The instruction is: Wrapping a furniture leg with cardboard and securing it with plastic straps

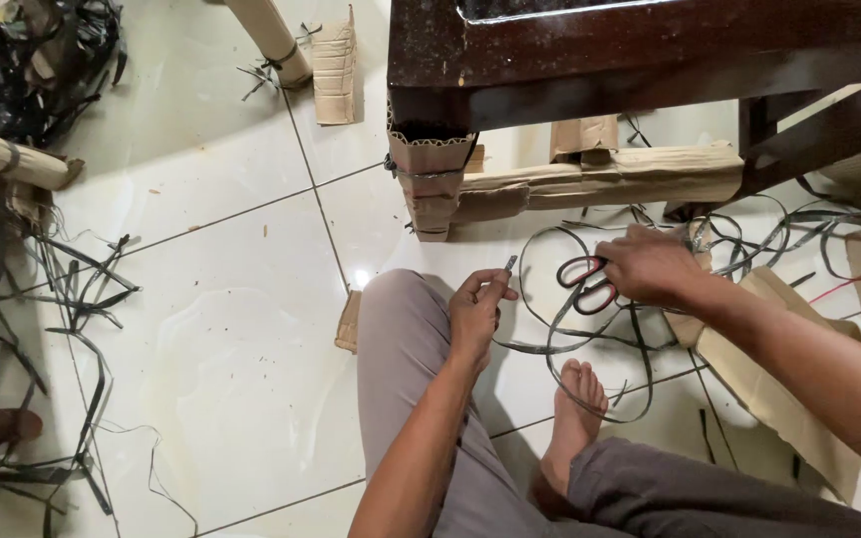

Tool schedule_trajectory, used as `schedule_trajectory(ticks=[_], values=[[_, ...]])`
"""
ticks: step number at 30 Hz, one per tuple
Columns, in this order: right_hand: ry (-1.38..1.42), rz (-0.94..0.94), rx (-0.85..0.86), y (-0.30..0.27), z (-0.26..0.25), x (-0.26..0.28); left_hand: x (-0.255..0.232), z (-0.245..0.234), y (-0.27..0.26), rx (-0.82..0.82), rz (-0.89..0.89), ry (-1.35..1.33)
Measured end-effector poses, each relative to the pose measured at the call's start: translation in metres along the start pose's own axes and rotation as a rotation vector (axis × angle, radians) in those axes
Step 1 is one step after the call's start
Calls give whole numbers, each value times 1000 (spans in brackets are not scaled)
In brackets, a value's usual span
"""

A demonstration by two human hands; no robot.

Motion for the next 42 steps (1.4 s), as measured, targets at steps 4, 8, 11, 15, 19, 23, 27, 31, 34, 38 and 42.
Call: schedule_trajectory(ticks=[4, 8, 11, 15, 19, 23, 27, 31, 34, 38, 42], values=[[-76, -60, 67, 28, 26, -2, -9, -7, -13, 13, -4, 11], [-170, -172, -128, 44, 49, -30, -28, -13, -31, 97, -40, 34], [-305, -256, -278, 47, 59, -50, -42, -17, -45, 283, -35, 25], [-398, -226, -165, 34, 54, -41, -37, -18, -41, 398, 21, -70], [-158, -201, -53, 11, 9, -8, -39, -13, -34, 372, 65, -116], [496, -155, 66, -22, -68, 56, -35, -5, -30, 299, 110, -176], [1121, -126, 111, -40, -120, 110, -2, -2, -16, 233, 128, -163], [1207, -48, 42, -25, -109, 117, -24, 5, -26, 202, 132, -180], [1180, -16, -29, -23, -137, 121, -16, 4, -18, 176, 134, -135], [852, -118, -249, -1, -143, 108, -9, 5, 0, -14, 16, -125], [771, -67, -363, 27, -174, 94, -2, 9, 33, -147, -33, -238]])
Point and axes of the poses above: each hand's wrist, its own y-axis towards the middle knuckle, its own z-axis out of the palm, x = y × z, the point moved 2 cm from there along y, towards the middle knuckle, and after that the axes turned 7 degrees about z, right-handed, at the moved point
